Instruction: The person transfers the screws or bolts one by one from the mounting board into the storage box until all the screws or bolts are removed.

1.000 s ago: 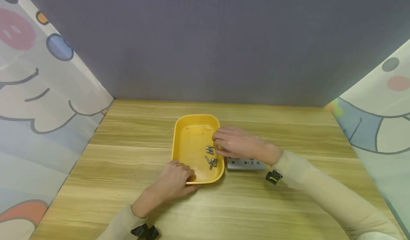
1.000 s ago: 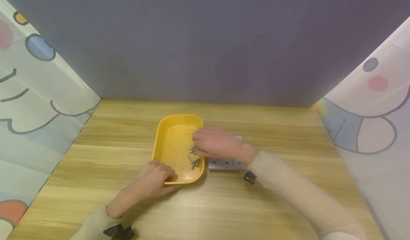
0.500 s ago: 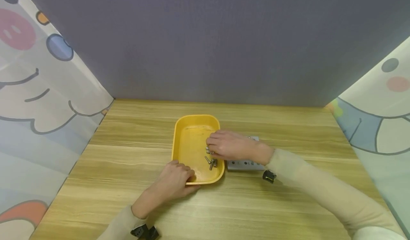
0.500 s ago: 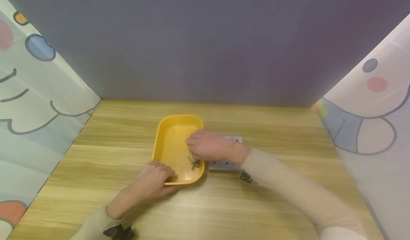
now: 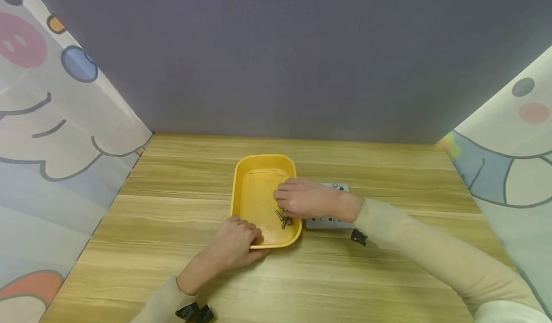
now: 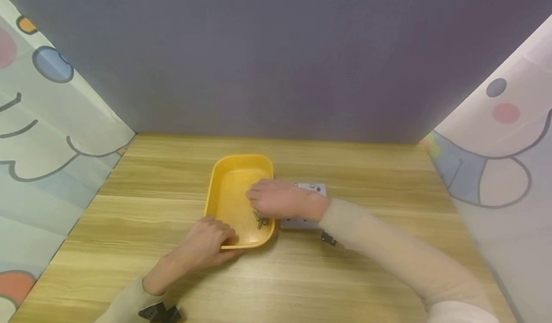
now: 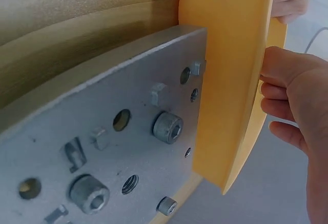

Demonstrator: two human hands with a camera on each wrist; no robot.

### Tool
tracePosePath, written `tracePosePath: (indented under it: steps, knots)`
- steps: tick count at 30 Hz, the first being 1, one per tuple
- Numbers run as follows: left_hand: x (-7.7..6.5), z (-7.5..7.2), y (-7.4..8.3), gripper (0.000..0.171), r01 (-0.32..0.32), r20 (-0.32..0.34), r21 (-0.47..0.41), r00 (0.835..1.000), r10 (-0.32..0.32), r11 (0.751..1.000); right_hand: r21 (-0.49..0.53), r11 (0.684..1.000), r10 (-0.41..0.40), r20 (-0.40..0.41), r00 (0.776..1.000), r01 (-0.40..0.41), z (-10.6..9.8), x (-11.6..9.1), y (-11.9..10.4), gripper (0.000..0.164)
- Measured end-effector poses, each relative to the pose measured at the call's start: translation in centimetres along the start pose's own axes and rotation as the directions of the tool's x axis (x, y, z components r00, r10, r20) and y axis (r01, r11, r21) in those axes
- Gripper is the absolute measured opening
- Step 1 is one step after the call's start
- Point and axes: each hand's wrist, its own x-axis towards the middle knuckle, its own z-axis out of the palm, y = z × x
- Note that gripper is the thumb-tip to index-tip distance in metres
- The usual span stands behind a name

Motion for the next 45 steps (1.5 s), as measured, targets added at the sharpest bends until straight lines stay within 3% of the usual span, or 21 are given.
tracePosePath:
  steps: [17,31,45]
  knots:
    - [0.04,-0.06,0.07,0.045,-0.001,-0.002,0.001,1.000,0.001,1.000,-0.101,0.993,-0.044,0.133,0.990,0.058,-0.14,0.77,-0.72,0.006]
    - [0.12,-0.11,0.04,0.045,0.005,0.013,0.002,1.000,-0.005,1.000,-0.073,0.996,-0.050,0.115,0.992,0.058,0.09,1.03,-0.87,0.004]
    - [0.09,-0.10,-0.01,0.045,0.003,0.011,0.001,1.000,-0.003,1.000,-0.071,0.997,-0.009,0.149,0.989,0.020,-0.78,0.61,-0.81,0.016]
